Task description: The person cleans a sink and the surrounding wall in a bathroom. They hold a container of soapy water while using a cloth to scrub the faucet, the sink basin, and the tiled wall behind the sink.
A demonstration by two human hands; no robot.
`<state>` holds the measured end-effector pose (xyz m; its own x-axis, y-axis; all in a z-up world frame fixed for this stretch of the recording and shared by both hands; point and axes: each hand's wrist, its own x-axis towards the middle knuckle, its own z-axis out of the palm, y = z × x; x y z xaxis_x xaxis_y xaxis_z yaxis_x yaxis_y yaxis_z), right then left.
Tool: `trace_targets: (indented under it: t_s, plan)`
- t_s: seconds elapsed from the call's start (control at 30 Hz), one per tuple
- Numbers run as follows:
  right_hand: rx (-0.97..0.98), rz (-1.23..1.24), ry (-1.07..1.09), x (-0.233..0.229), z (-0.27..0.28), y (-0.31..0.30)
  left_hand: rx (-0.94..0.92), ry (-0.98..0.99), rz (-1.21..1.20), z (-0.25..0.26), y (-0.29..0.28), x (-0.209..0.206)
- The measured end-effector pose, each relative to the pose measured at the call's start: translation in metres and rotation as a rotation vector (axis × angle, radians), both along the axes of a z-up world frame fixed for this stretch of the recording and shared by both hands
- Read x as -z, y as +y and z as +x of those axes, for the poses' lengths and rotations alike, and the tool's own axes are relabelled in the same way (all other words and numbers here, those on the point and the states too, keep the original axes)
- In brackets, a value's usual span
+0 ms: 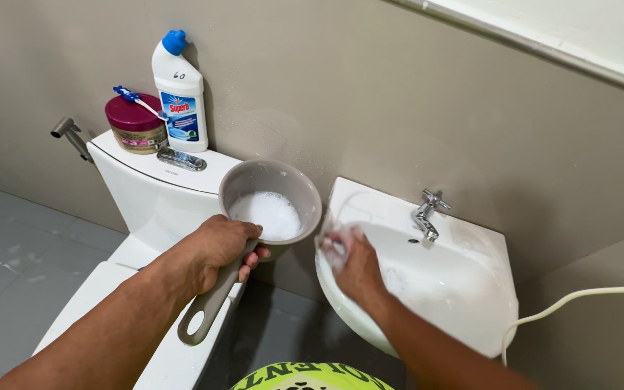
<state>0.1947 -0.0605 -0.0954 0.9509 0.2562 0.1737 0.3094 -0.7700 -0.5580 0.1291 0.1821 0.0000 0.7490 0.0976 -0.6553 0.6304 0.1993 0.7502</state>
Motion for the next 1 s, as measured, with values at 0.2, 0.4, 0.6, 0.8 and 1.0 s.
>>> trace_targets:
  t_s: [0.2,0.4,0.6,0.8,1.0]
  plan:
    - [-0.241,-0.233,-0.209,0.002,-0.025,-0.014,0.006,0.008,-0.026,-0.005,-0.005,0.004]
    - [-0.324,-0.425,-0.236,0.014,0.063,0.002,-0.029,-0.007,-0.027,-0.023,0.002,0.003]
    - [-0.205,-0.403,-0.181,-0.011,0.145,-0.004,-0.067,0.007,-0.003,-0.045,0.008,0.003]
    - [-0.281,-0.397,-0.362,0.013,0.097,0.009,-0.112,0.006,-0.017,-0.053,0.013,0.011]
    - [-0.426,-0.361,-0.284,0.005,0.109,-0.007,-0.109,0.007,-0.009,-0.049,0.014,0.01]
